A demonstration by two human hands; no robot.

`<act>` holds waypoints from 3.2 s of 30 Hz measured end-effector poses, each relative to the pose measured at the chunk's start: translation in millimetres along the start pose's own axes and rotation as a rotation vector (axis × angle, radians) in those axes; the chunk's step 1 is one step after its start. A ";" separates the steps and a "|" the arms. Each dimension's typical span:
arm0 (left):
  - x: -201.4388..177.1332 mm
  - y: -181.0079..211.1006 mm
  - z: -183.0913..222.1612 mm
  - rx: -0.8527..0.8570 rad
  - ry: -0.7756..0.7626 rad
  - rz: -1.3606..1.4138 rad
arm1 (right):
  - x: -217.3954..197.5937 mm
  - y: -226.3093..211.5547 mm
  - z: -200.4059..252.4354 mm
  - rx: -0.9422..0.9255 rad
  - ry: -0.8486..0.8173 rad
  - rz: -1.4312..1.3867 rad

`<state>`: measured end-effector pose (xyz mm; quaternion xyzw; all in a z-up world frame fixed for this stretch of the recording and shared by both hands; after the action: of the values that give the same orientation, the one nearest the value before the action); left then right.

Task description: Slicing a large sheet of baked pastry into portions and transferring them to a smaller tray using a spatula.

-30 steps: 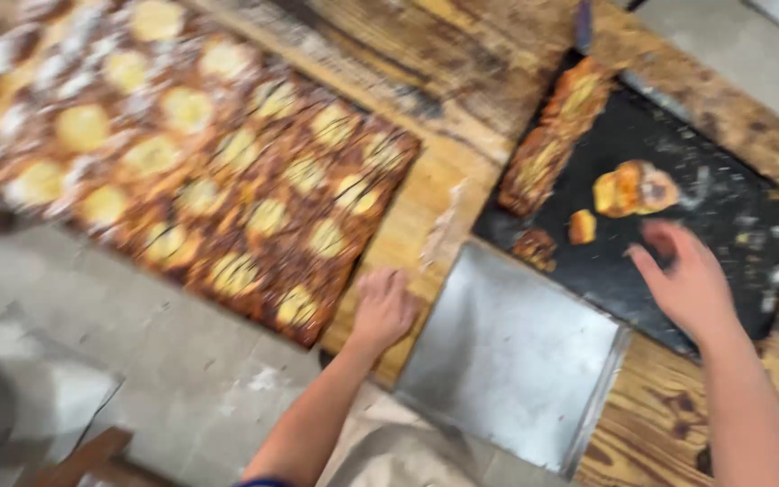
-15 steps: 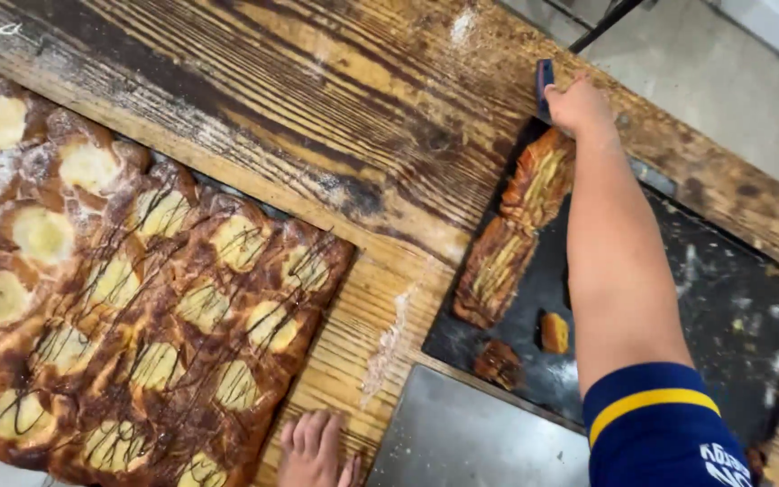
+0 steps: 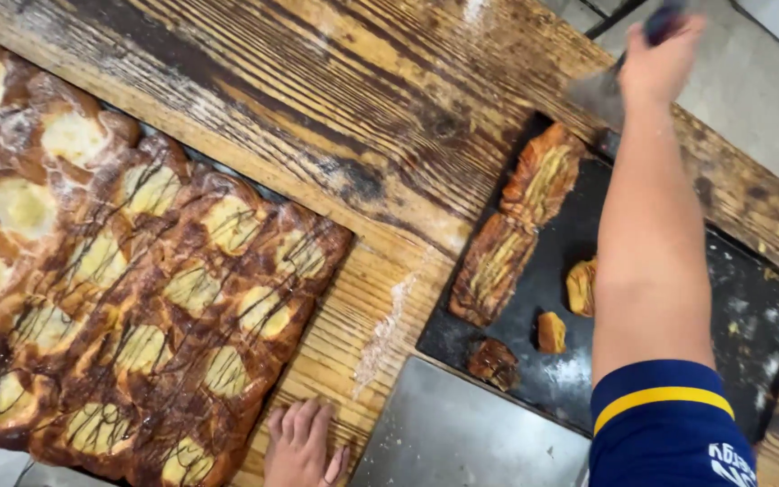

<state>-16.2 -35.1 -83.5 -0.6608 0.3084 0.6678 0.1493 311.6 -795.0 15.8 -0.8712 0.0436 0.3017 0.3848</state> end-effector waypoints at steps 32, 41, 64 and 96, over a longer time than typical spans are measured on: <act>-13.7 45.9 -10.2 0.062 0.068 0.289 | -555.2 -153.4 661.0 0.443 -1.196 0.884; -24.1 62.0 -10.4 -0.056 0.083 0.126 | -479.1 -179.9 677.8 0.279 -1.395 0.734; -49.0 75.4 -7.8 0.026 -0.075 0.081 | -312.2 -307.4 719.0 0.158 -1.321 0.362; -43.1 74.5 -17.6 0.054 -0.043 0.142 | -445.9 -121.4 504.1 0.387 -1.419 0.712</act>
<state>-44.0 -93.8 -24.3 -0.6184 0.3690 0.6823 0.1260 -262.1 -428.4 80.2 -0.3250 0.1150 0.8728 0.3454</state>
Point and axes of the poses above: each hand's wrist, its own z-axis away from the middle knuckle, its own x-axis out of the palm, y = z × x, the point moved 5 cm from there along -z, towards the middle knuckle, and after that the axes turned 12 degrees about -z, right-handed, at the moved point
